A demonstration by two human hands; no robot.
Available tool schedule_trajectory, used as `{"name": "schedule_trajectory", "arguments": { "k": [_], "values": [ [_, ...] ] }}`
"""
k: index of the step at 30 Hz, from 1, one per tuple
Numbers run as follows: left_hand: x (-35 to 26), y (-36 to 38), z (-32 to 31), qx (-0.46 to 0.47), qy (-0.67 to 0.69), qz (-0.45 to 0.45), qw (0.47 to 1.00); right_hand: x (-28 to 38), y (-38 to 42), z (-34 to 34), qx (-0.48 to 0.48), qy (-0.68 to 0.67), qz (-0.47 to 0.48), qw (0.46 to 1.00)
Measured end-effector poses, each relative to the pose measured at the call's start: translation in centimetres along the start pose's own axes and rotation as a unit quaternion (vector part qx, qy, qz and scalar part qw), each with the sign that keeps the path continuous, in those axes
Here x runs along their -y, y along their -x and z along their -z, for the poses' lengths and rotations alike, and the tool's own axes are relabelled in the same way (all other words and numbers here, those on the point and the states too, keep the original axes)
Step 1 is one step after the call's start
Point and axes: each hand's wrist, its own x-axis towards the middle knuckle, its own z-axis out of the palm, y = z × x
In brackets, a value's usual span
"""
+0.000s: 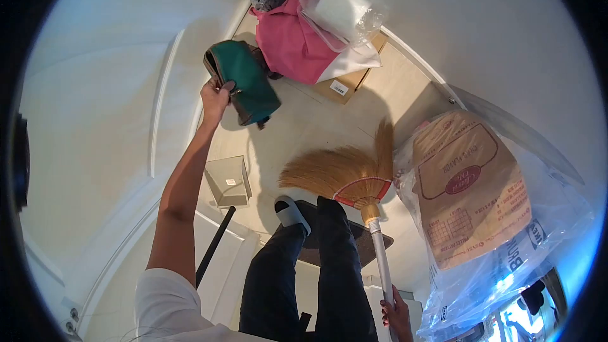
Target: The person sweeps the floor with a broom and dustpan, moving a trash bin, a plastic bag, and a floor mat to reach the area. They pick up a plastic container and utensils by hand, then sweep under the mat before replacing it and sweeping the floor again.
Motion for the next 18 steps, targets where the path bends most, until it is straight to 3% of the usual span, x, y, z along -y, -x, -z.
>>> {"name": "schedule_trajectory", "arguments": {
  "k": [3,7,10,12,14,15,18],
  "values": [
    [-5.2,-0.5,-2.3,0.008,0.091,-0.016,0.996,-0.5,-0.1,-0.1,0.011,-0.046,0.007,0.999],
    [-8.5,-4.8,-8.5,-0.022,0.039,-0.063,0.997,-1.5,-0.4,0.0,0.019,-0.067,0.022,0.997],
    [-6.8,-7.7,-14.6,-0.057,0.102,-0.081,0.990,-0.7,-0.1,-0.1,0.008,-0.015,0.022,1.000],
    [-6.5,-7.7,-16.3,-0.004,0.060,-0.034,0.998,0.0,0.1,-0.3,0.007,-0.004,0.023,1.000],
    [-4.2,-8.1,-18.0,-0.044,0.026,-0.063,0.997,-0.2,0.5,-0.1,0.028,-0.002,0.037,0.999],
    [-3.5,-8.3,-18.4,-0.085,-0.006,-0.102,0.991,-0.5,0.7,-0.1,0.030,-0.002,0.035,0.999],
    [-4.3,-4.6,-16.3,-0.068,-0.025,-0.096,0.993,-0.5,2.6,-0.3,0.013,-0.023,0.026,0.999]
  ]
}}
